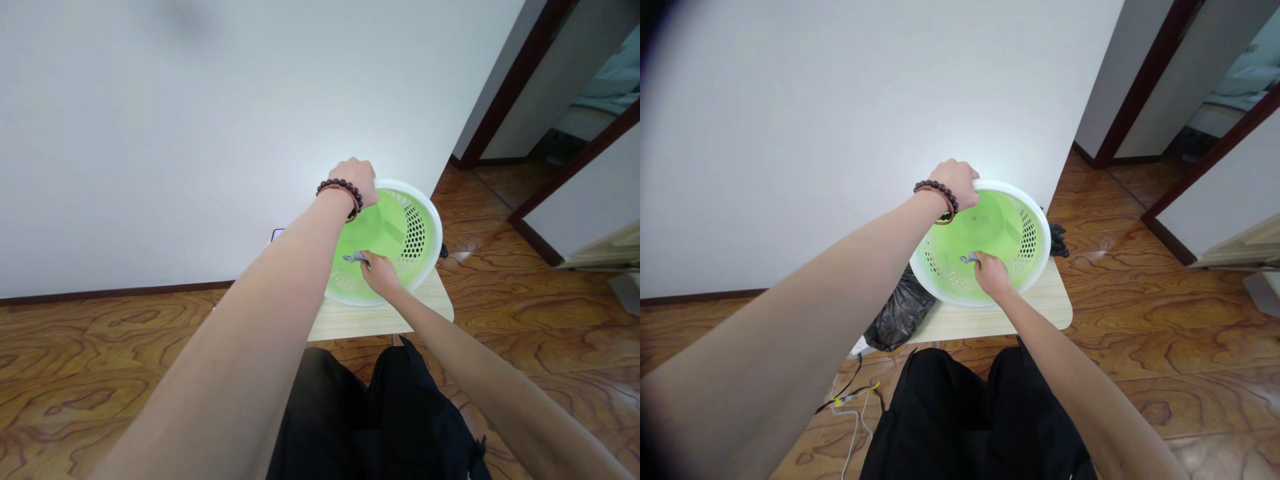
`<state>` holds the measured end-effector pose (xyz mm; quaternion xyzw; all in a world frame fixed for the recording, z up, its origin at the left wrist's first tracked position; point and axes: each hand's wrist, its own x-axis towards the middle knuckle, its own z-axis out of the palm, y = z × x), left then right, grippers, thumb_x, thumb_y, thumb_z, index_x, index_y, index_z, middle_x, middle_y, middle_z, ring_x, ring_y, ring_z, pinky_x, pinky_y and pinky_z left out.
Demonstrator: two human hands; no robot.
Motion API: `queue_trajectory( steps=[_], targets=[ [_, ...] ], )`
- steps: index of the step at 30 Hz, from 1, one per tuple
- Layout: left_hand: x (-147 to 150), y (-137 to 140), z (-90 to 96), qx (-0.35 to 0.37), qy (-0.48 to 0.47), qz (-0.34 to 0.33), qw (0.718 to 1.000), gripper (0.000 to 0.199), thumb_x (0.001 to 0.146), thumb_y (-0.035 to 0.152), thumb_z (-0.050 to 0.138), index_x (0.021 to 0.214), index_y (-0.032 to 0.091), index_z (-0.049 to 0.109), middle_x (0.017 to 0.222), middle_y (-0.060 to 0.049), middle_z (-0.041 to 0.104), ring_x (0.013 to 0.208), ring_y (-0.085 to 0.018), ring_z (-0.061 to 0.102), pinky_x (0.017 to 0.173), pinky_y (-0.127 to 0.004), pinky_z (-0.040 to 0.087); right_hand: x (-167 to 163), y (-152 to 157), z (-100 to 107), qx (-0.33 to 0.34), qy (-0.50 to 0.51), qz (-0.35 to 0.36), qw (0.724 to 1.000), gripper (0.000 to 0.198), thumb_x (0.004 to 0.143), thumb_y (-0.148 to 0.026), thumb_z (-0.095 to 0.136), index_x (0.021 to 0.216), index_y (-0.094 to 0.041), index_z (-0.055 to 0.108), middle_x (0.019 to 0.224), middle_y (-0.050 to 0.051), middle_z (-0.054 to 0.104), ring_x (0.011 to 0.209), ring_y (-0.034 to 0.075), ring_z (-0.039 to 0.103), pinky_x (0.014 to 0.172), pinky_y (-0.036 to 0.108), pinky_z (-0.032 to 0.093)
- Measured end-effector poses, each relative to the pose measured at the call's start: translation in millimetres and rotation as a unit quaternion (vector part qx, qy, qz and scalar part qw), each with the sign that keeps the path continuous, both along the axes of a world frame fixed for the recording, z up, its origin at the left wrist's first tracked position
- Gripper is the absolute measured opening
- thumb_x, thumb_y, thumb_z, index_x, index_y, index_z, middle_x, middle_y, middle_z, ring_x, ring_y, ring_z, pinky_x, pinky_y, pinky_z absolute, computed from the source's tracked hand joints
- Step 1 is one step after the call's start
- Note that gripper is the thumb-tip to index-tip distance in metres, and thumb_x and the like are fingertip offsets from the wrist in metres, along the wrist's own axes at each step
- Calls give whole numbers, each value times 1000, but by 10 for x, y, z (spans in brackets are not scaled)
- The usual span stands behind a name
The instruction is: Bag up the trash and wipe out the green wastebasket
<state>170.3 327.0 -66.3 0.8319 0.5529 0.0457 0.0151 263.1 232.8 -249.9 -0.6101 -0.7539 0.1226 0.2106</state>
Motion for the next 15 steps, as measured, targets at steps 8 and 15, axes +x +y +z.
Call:
queue_trajectory(
  steps=[8,15],
  targets=[
    [-22,6,13,-3,2,8,1000,47,69,36,53,114,22,53,106,-5,52,109,-31,43,89,-41,34,-161,66,-279,-115,-105,12,988,26,85,-17,34,105,-16,52,90,11,63,85,21,57,72,29,39],
    [-22,-109,53,19,-2,14,1000,37,65,34,54,99,23,62,96,-7,58,96,-27,51,80,-38,41,-251,-62,-170,-40,-86,-1,995,21,84,-18,39,103,-16,48,108,11,49,96,18,49,79,27,38]
  ],
)
